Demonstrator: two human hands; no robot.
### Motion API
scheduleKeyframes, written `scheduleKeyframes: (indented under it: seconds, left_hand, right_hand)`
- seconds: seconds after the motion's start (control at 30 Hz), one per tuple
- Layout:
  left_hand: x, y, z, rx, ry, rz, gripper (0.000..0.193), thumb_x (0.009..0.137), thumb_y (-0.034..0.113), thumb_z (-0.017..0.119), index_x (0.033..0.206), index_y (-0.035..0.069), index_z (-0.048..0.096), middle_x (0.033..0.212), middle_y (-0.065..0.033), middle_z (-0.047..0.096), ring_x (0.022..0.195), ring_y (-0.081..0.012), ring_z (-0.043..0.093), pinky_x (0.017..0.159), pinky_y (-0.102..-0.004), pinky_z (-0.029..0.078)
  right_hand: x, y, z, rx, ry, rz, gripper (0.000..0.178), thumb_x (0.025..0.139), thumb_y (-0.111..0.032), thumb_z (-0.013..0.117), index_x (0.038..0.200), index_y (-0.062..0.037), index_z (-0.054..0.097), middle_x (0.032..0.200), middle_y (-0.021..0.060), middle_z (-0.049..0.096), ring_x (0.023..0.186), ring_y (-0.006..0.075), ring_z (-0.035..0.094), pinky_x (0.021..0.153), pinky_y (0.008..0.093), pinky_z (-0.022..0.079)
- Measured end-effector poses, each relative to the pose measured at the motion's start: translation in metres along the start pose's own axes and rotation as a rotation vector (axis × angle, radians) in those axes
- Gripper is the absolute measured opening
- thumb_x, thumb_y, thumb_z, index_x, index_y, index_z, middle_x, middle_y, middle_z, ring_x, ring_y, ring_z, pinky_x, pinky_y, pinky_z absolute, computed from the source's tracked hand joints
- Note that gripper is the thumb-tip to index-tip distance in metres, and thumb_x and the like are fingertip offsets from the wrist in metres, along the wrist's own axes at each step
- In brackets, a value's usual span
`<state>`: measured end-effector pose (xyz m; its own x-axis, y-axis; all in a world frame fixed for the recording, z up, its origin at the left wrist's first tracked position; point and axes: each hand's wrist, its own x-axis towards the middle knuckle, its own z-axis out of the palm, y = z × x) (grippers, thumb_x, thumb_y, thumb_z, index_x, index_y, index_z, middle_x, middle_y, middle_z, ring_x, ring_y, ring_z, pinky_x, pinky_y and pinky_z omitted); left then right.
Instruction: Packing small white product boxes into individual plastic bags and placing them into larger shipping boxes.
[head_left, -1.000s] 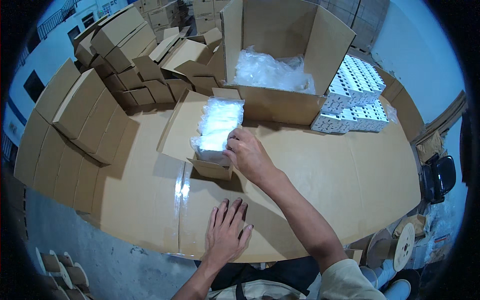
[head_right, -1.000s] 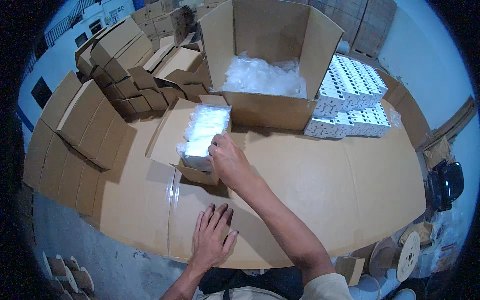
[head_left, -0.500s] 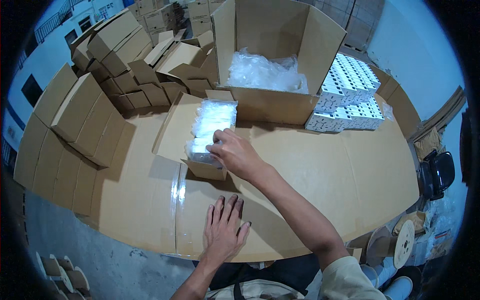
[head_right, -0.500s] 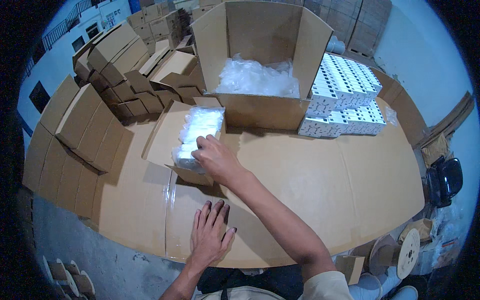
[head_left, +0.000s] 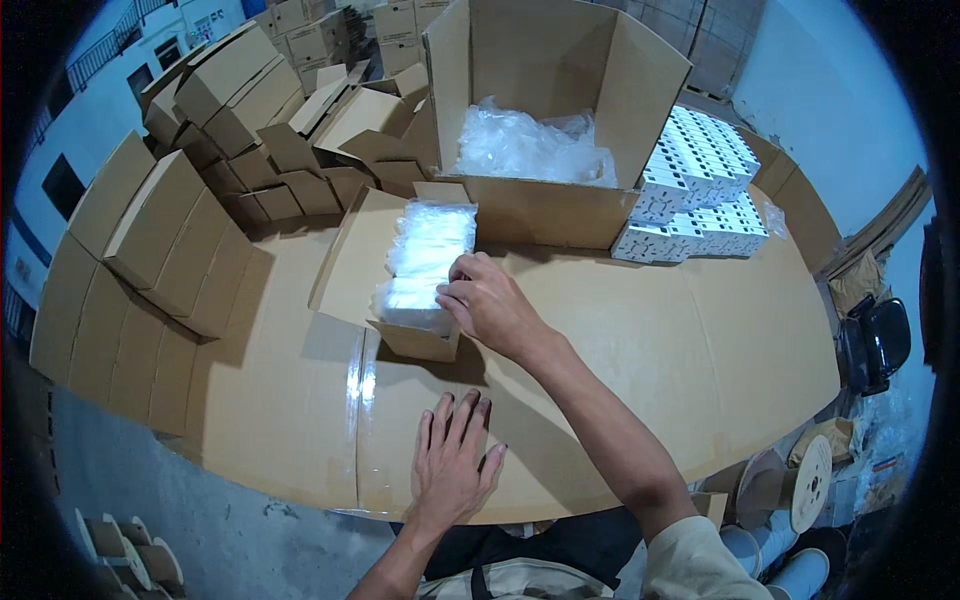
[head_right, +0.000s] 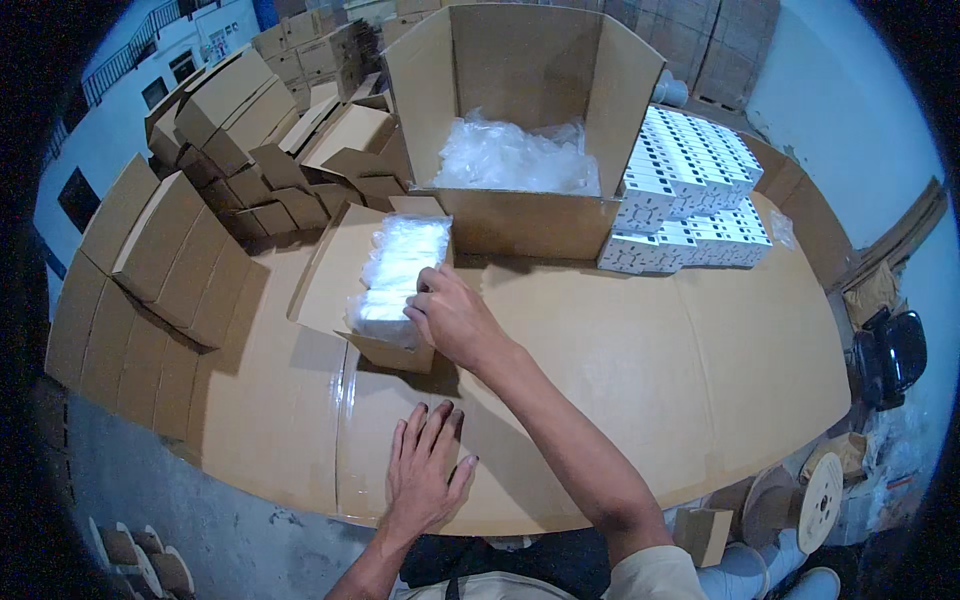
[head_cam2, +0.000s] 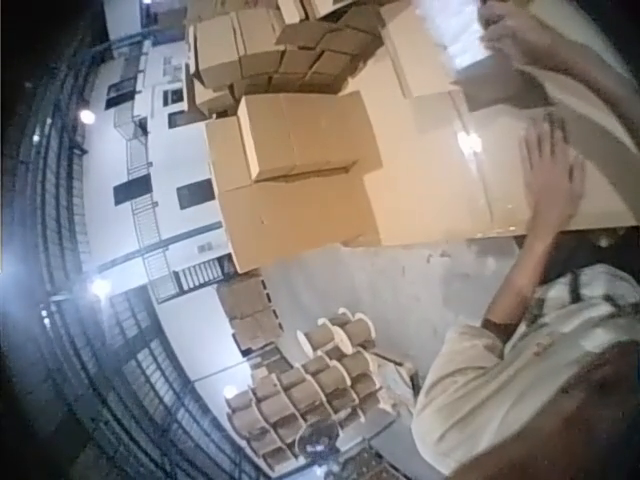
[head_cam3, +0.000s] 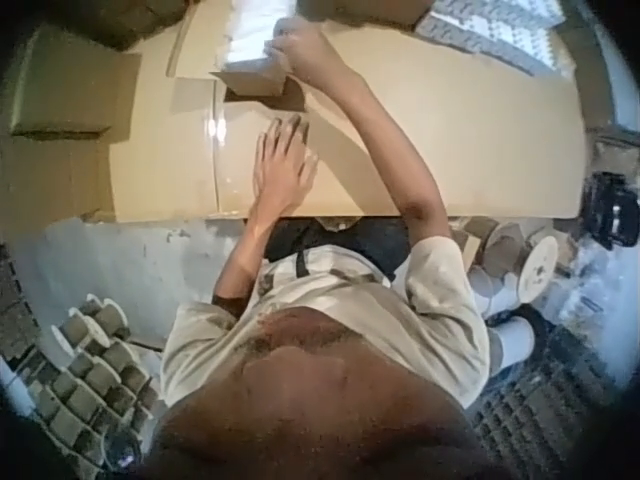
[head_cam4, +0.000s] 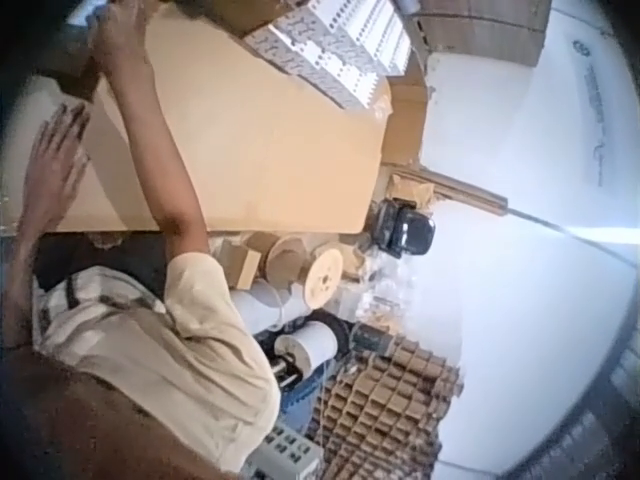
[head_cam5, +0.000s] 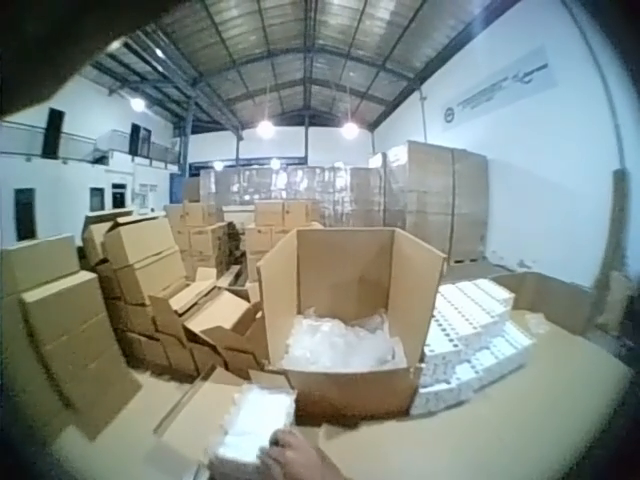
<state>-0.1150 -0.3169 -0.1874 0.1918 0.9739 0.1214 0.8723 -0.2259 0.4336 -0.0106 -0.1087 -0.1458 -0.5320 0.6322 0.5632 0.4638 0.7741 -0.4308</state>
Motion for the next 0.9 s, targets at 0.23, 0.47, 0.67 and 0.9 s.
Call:
scheduleKeyframes:
  seconds: [0.23,0.47,0.67,0.9]
  left_hand:
    - [0.001,0.002,-0.001,-0.003,-0.001,-0.010,0.066,0.092,0.034,0.064,0.147,0.005,0.044,0.152,-0.0164,0.041,0.143,-0.0404,0.032,0.118,-0.0565,0.023]
    - [0.000,0.003,-0.001,-0.009,-0.008,-0.019,0.067,0.092,0.036,0.063,0.147,0.005,0.043,0.153,-0.0163,0.040,0.144,-0.0405,0.030,0.119,-0.0554,0.021]
    - [-0.002,0.002,0.001,0.015,-0.003,0.009,0.065,0.093,0.033,0.063,0.148,0.003,0.043,0.154,-0.0161,0.039,0.144,-0.0407,0.030,0.119,-0.0554,0.021]
    - [0.030,0.012,0.009,-0.020,-0.048,0.127,0.064,0.093,0.029,0.063,0.147,0.001,0.042,0.153,-0.0174,0.039,0.144,-0.0416,0.030,0.120,-0.0544,0.022]
  right_hand:
    - [0.007,-0.005,0.017,0.106,0.122,0.229,0.018,0.083,-0.010,0.075,0.077,0.0039,0.065,0.088,0.0181,0.060,0.085,0.0348,0.062,0.075,0.0435,0.051]
    - [0.006,-0.007,0.024,0.076,0.277,0.260,0.014,0.087,-0.006,0.071,0.086,0.0033,0.060,0.089,0.0182,0.057,0.078,0.0348,0.058,0.070,0.0444,0.048]
    - [-0.010,-0.004,-0.003,0.305,0.239,0.294,0.019,0.096,-0.016,0.061,0.098,0.0022,0.063,0.093,0.0164,0.057,0.081,0.0299,0.057,0.074,0.0417,0.048]
    - [-0.054,0.006,-0.070,0.108,0.050,0.335,0.025,0.098,-0.019,0.059,0.114,0.0002,0.056,0.109,0.0196,0.055,0.102,0.0388,0.057,0.090,0.0461,0.047]
